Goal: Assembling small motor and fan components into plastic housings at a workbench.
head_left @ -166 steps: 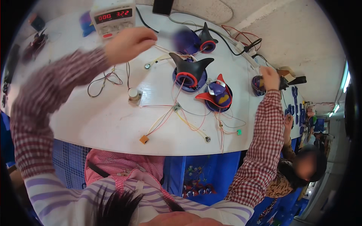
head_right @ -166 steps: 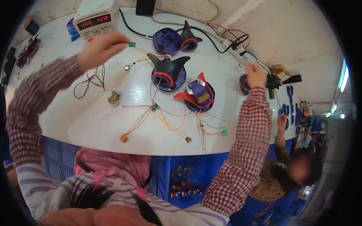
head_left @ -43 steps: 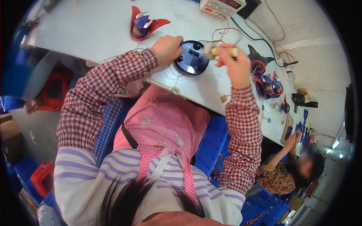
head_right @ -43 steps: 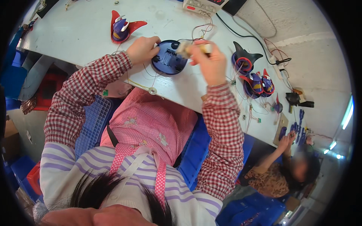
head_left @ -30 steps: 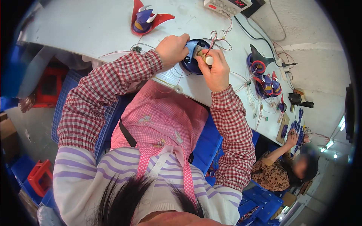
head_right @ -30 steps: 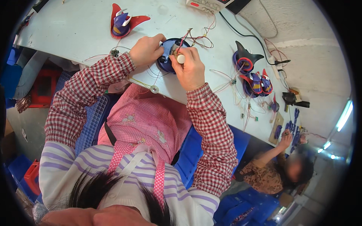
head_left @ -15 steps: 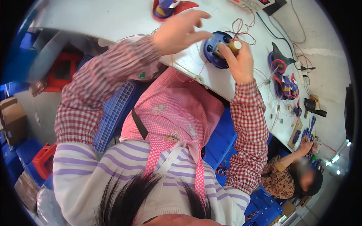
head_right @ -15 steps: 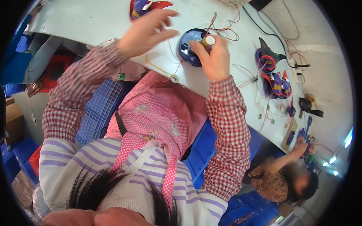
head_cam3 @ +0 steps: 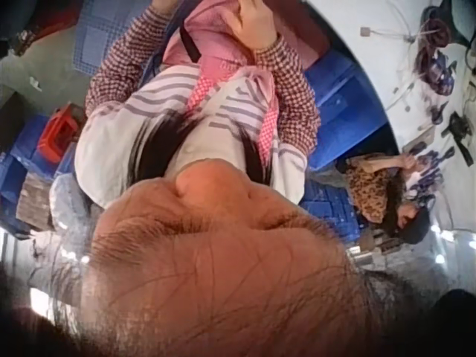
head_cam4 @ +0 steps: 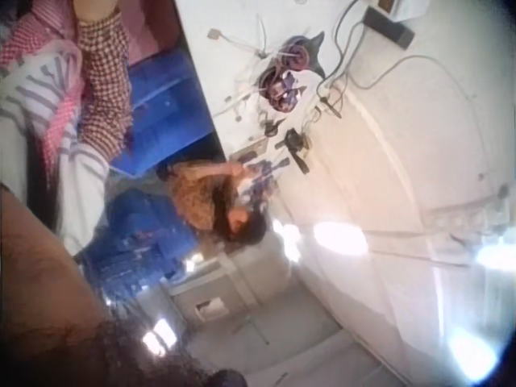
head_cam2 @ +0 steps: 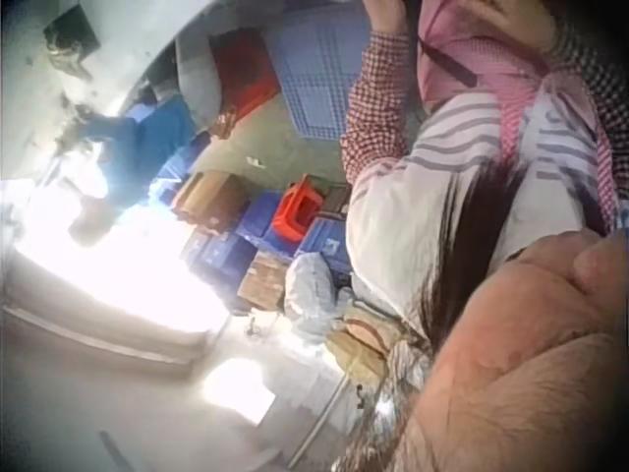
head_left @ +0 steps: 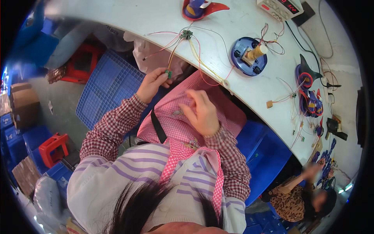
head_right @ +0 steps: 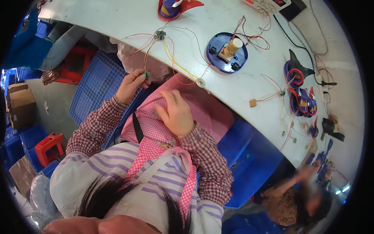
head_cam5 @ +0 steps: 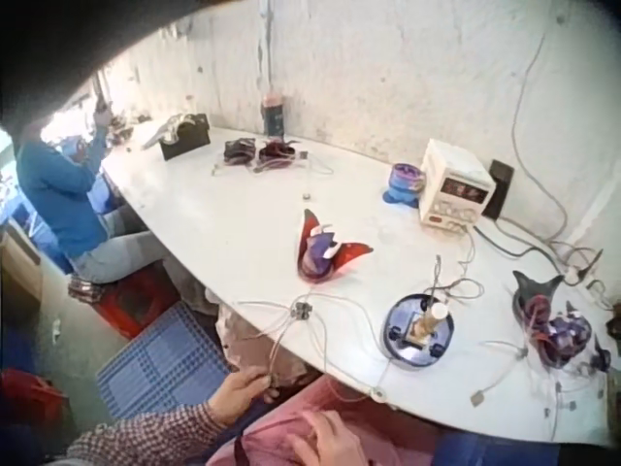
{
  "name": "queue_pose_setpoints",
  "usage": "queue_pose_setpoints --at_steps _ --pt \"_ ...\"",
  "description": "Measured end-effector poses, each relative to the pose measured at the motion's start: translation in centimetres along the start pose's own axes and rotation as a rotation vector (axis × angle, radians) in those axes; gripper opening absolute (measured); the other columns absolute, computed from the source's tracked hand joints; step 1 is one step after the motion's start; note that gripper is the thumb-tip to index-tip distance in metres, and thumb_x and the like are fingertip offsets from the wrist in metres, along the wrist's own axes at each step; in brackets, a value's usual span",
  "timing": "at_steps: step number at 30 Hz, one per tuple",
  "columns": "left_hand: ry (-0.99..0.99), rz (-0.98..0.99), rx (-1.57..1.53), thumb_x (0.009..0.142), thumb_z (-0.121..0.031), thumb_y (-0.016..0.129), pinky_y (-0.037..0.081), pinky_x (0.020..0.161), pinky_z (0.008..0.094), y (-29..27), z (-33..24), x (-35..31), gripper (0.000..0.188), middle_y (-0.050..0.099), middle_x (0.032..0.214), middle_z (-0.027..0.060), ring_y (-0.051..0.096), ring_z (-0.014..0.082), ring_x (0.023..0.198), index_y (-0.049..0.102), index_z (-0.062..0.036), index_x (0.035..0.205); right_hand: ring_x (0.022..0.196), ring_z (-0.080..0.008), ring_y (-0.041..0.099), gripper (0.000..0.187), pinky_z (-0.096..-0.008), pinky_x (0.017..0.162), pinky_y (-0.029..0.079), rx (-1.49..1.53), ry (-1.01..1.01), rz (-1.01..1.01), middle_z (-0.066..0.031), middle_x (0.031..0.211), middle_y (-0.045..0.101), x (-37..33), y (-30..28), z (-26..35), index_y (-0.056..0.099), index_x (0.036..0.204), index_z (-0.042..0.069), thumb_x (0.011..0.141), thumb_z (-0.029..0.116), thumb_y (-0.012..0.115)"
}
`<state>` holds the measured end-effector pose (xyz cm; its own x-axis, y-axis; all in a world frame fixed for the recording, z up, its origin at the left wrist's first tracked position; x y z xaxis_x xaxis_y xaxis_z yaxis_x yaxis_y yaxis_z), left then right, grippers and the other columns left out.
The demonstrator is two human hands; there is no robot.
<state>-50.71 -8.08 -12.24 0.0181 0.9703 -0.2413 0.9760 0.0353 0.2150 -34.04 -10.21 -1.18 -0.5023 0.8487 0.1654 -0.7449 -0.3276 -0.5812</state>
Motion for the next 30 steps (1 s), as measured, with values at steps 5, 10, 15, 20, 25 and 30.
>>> queue_pose_setpoints --at_steps 5,10,15,20,25,30 --pt "-0.338 0.176 -0.693 0.093 -0.004 0.044 0.044 0.056 0.0193 5.3 -0.9 -2.2 0.042 0.058 0.086 0.0093 0.051 0.0124 0.064 0.04 -0.004 0.134 0.076 -0.0151 0.057 0.028 -0.0217 0.069 0.046 0.421 0.049 -0.181 -0.009 0.096 0.057 2.4 1.3 -2.2 0.055 0.111 -0.001 0.084 0.002 0.059" --pt "-0.213 0.373 -0.992 0.093 -0.006 0.046 0.042 0.048 0.0181 7.3 -2.0 -2.3 0.041 0.058 0.08 0.0102 0.052 0.0121 0.055 0.038 -0.0053 0.133 0.077 -0.016 0.055 0.021 -0.0236 0.068 0.046 1.097 0.317 -0.02 -0.0092 0.095 0.056 2.8 3.3 -4.2 0.058 0.106 -0.002 0.085 0.002 0.057" --pt "-0.225 0.332 -0.997 0.09 -0.004 0.049 0.034 0.036 0.0174 8.7 -1.7 -1.7 0.048 0.05 0.066 0.0059 0.04 0.0094 0.043 0.035 -0.0048 0.136 0.076 -0.0158 0.055 0.019 -0.0219 0.069 0.045 0.906 0.152 -0.071 -0.008 0.09 0.057 3.8 1.9 -4.0 0.059 0.103 -0.002 0.084 0.002 0.059" --pt "-0.302 0.304 -0.976 0.089 -0.005 0.051 0.033 0.034 0.0167 10.4 -2.0 -1.9 0.047 0.049 0.062 0.005 0.04 0.0102 0.041 0.037 -0.0045 0.134 0.074 -0.0159 0.055 0.016 -0.0215 0.068 0.045 0.589 0.007 -0.195 -0.0077 0.087 0.059 3.5 -0.7 -3.4 0.061 0.099 -0.002 0.083 0.002 0.06" --pt "-0.309 0.372 -0.929 0.093 -0.011 0.049 0.036 0.036 0.0184 11.6 -3.3 -1.8 0.033 0.053 0.065 0.0046 0.047 0.0113 0.044 0.041 -0.0047 0.124 0.074 -0.0162 0.055 0.016 -0.0227 0.067 0.045 0.666 0.058 -0.158 -0.0082 0.087 0.061 3.3 -1.4 -4.5 0.062 0.097 -0.002 0.082 0.002 0.061" --pt "-0.365 0.139 -0.149 0.088 -0.005 0.052 0.038 0.039 0.0187 7.1 -3.0 -4.2 0.025 0.054 0.069 0.0055 0.047 0.0108 0.046 0.051 -0.0038 0.113 0.071 -0.017 0.056 0.017 -0.0239 0.065 0.045 0.601 0.05 -0.186 -0.0092 0.089 0.062 3.1 -2.8 -5.2 0.062 0.098 -0.002 0.082 0.002 0.06"
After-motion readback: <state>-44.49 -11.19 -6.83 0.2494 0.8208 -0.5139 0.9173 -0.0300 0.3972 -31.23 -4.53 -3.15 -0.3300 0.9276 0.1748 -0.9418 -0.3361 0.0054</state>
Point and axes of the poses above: each hand's wrist, its own x-axis towards the middle knuckle, its own y-axis out of the palm, z = x × y, the point moved 9 cm from there along x, towards the middle knuckle
